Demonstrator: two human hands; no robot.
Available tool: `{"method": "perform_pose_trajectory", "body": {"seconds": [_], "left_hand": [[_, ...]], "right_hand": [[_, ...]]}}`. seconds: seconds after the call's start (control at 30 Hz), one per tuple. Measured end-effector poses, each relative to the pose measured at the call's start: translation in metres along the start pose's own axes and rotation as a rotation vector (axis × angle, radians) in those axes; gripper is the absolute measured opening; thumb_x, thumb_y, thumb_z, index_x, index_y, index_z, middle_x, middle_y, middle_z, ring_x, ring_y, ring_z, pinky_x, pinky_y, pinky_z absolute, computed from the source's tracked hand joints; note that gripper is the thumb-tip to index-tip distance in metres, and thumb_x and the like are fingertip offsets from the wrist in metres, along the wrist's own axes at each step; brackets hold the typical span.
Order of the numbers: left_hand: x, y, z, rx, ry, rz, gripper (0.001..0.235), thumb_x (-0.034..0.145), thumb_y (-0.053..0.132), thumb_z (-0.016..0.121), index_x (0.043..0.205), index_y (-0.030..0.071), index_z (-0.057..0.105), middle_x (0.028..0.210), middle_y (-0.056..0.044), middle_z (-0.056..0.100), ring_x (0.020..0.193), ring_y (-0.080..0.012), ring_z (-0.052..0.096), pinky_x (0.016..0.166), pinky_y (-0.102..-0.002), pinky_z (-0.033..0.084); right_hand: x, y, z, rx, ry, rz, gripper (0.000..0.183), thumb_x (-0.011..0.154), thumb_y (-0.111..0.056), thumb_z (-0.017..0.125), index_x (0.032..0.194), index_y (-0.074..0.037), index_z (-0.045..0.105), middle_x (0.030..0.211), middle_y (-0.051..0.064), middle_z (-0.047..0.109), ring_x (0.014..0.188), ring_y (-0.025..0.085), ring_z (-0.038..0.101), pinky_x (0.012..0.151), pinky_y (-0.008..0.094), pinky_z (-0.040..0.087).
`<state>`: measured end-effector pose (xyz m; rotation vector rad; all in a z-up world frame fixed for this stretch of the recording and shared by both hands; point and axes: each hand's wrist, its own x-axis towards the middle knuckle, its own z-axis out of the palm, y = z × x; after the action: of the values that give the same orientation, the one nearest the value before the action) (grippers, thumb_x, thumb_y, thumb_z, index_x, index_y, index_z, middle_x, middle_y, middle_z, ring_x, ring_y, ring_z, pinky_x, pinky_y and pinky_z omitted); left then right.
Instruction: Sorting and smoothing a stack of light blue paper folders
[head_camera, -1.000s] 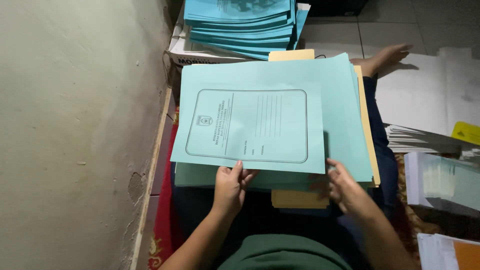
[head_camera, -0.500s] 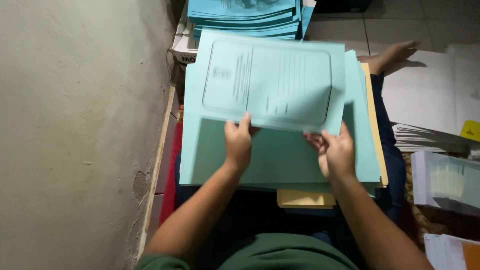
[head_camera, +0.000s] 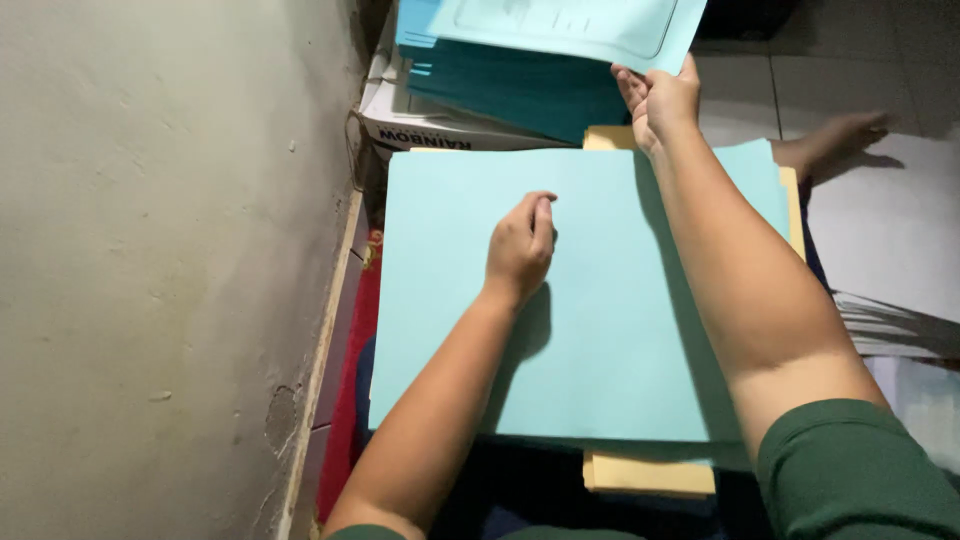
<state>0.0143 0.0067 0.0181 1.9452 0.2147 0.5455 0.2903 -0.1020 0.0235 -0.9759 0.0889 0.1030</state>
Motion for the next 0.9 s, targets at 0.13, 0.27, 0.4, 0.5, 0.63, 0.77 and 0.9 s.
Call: {"method": "perform_pose_trajectory", "body": {"seconds": [0.13, 0.27, 0.4, 0.5, 0.63, 0.77, 0.9], "left_hand": [[0.000, -0.002, 0.001, 0.067, -0.042, 0.049, 0.033, 0.102, 0.026, 0.038, 0.109, 0.009, 0.066, 0.089, -0.010, 0.071, 0.083, -0.0317, 0.067, 0.075, -0.042, 0.049], [-0.001, 0.001, 0.000, 0.086, -0.071, 0.056, 0.034, 0.101, 0.026, 0.038, 0.102, 0.007, 0.066, 0.082, -0.009, 0.069, 0.077, -0.0316, 0.064, 0.071, -0.043, 0.047], [-0.003, 0.003, -0.001, 0.133, -0.086, 0.144, 0.028, 0.099, 0.025, 0.043, 0.085, 0.008, 0.060, 0.072, -0.009, 0.063, 0.066, -0.0318, 0.057, 0.062, -0.045, 0.041], [-0.002, -0.027, 0.017, 0.351, -0.035, 0.314, 0.022, 0.098, 0.034, 0.050, 0.089, 0.017, 0.062, 0.067, -0.006, 0.061, 0.070, -0.0322, 0.067, 0.070, -0.043, 0.055], [-0.011, -0.036, 0.029, 0.582, 0.012, 0.542, 0.012, 0.090, 0.031, 0.059, 0.091, 0.019, 0.060, 0.072, -0.002, 0.056, 0.072, -0.0272, 0.065, 0.068, -0.040, 0.053], [-0.046, -0.005, 0.037, 0.763, -0.024, 0.609, 0.037, 0.078, 0.028, 0.070, 0.111, 0.013, 0.064, 0.107, -0.011, 0.056, 0.097, -0.0309, 0.058, 0.076, -0.041, 0.048], [-0.086, 0.023, 0.049, 0.803, -0.151, 0.528, 0.055, 0.081, 0.034, 0.071, 0.128, 0.009, 0.062, 0.133, -0.021, 0.055, 0.123, -0.0368, 0.049, 0.095, -0.046, 0.037]], "right_hand": [[0.008, 0.004, 0.004, -0.059, 0.130, 0.147, 0.046, 0.095, 0.011, 0.035, 0.138, -0.005, 0.037, 0.117, 0.028, 0.062, 0.091, 0.037, 0.083, 0.079, 0.036, 0.074], [-0.026, -0.015, -0.008, 0.046, 0.001, 0.238, 0.074, 0.093, -0.005, 0.059, 0.149, -0.002, 0.010, 0.141, 0.045, 0.051, 0.120, 0.046, 0.070, 0.097, 0.041, 0.067], [-0.108, -0.060, -0.018, -0.343, -0.179, 0.248, 0.062, 0.096, -0.007, 0.057, 0.152, -0.004, 0.032, 0.130, 0.026, 0.062, 0.116, 0.035, 0.072, 0.095, 0.031, 0.064], [-0.159, -0.059, -0.087, -0.590, -0.426, 0.089, 0.029, 0.098, -0.006, 0.060, 0.127, -0.005, 0.060, 0.105, 0.017, 0.066, 0.094, 0.021, 0.069, 0.078, 0.029, 0.062], [-0.250, -0.112, -0.144, -1.248, -0.477, -0.148, 0.027, 0.098, -0.018, 0.066, 0.124, -0.013, 0.072, 0.111, 0.012, 0.075, 0.103, 0.024, 0.070, 0.086, 0.039, 0.056], [-0.293, -0.116, -0.237, -1.582, -0.256, -0.449, 0.028, 0.097, -0.028, 0.069, 0.123, -0.021, 0.073, 0.102, 0.003, 0.069, 0.090, 0.022, 0.068, 0.078, 0.036, 0.057], [-0.330, -0.096, -0.280, -1.636, 0.010, -0.573, 0.050, 0.089, -0.021, 0.074, 0.137, -0.008, 0.068, 0.111, 0.012, 0.062, 0.094, 0.031, 0.066, 0.078, 0.041, 0.056]]}}
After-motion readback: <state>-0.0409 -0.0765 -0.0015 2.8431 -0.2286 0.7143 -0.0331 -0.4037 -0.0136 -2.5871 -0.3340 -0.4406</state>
